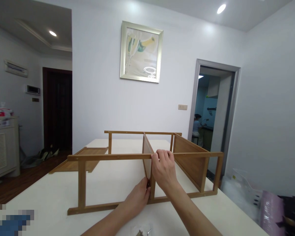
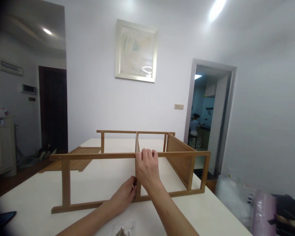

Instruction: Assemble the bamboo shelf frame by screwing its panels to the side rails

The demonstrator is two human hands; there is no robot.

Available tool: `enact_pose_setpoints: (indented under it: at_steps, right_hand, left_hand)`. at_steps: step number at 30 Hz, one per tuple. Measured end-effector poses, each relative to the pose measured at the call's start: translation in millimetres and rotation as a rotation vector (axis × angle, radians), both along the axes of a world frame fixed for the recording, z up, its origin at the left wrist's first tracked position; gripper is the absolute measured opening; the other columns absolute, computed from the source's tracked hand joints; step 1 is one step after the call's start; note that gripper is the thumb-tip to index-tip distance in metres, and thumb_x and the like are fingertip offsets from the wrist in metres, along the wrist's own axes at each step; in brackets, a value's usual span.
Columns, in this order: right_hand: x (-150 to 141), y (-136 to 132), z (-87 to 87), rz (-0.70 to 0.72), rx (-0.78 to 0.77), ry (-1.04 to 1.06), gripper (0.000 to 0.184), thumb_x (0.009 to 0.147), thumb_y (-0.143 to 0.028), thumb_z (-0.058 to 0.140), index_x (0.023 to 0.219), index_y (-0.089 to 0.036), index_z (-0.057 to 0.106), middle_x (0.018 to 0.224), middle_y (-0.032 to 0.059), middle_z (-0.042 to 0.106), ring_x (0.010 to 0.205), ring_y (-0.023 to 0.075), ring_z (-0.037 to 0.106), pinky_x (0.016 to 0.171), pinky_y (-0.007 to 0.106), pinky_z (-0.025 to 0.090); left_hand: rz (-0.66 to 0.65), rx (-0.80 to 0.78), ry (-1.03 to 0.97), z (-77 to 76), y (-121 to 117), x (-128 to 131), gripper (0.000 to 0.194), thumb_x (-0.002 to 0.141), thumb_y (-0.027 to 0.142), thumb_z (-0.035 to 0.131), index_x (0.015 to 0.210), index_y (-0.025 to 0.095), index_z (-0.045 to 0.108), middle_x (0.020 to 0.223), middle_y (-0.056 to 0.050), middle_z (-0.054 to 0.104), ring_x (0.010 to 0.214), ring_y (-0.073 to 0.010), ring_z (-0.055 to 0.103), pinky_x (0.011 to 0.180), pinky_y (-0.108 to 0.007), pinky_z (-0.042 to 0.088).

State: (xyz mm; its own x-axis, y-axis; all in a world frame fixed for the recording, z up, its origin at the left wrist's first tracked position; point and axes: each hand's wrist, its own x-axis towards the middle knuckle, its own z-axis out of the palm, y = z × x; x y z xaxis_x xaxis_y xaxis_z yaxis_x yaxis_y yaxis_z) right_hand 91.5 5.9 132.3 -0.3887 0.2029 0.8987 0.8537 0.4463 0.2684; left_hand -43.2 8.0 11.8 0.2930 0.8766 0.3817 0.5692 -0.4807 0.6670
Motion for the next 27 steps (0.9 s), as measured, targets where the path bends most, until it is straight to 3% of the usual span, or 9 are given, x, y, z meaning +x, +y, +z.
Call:
enact_pose_setpoints:
  at_steps: [9,18,23,27]
  right_hand:
    - [8.9,-2.4,1.9,0.059,0.063,0.099,0.028,0.094,-0.043,0.044,0.077,-0.021,0.047,0.083,0.0085,0.056,0.079,0.0221,0.050,0.078,0.041,0.040]
    - [11.4,-2.5,-3.3,0.162,0.026,0.207,0.018,0.089,-0.034,0.055,0.082,-0.021,0.045,0.086,0.0085,0.060,0.086,0.0232,0.057,0.084,0.044,0.043]
    - [10.8,-3.1,-7.6,0.279,-0.026,0.264,0.008,0.088,-0.023,0.055,0.089,-0.021,0.047,0.095,0.0075,0.063,0.098,0.0210,0.060,0.100,0.047,0.037]
    - [7.8,-7.0,-4.7,0.269,-0.044,0.247,0.007,0.087,-0.020,0.053,0.093,-0.021,0.049,0.094,0.0077,0.064,0.097,0.0218,0.060,0.100,0.048,0.035]
  left_hand:
    - [0.015,-0.011,0.012,3.9,-4.3,-0.1,0.011,0.089,0.019,0.036,0.096,0.019,0.044,0.093,-0.009,0.062,0.082,-0.0207,0.057,0.075,-0.032,0.041]
    - [-0.005,0.000,-0.001,3.8,-4.3,-0.1,0.013,0.088,0.018,0.036,0.099,0.019,0.044,0.098,-0.010,0.062,0.086,-0.0209,0.058,0.078,-0.033,0.042]
    - [-0.006,-0.012,-0.013,2.5,-2.5,-0.1,0.013,0.089,0.018,0.036,0.098,0.019,0.045,0.098,-0.010,0.062,0.087,-0.0208,0.058,0.079,-0.032,0.042]
    - [-0.003,-0.009,-0.020,-0.3,-0.8,-0.5,0.012,0.089,0.020,0.037,0.098,0.019,0.045,0.098,-0.010,0.062,0.087,-0.0207,0.058,0.078,-0.032,0.042]
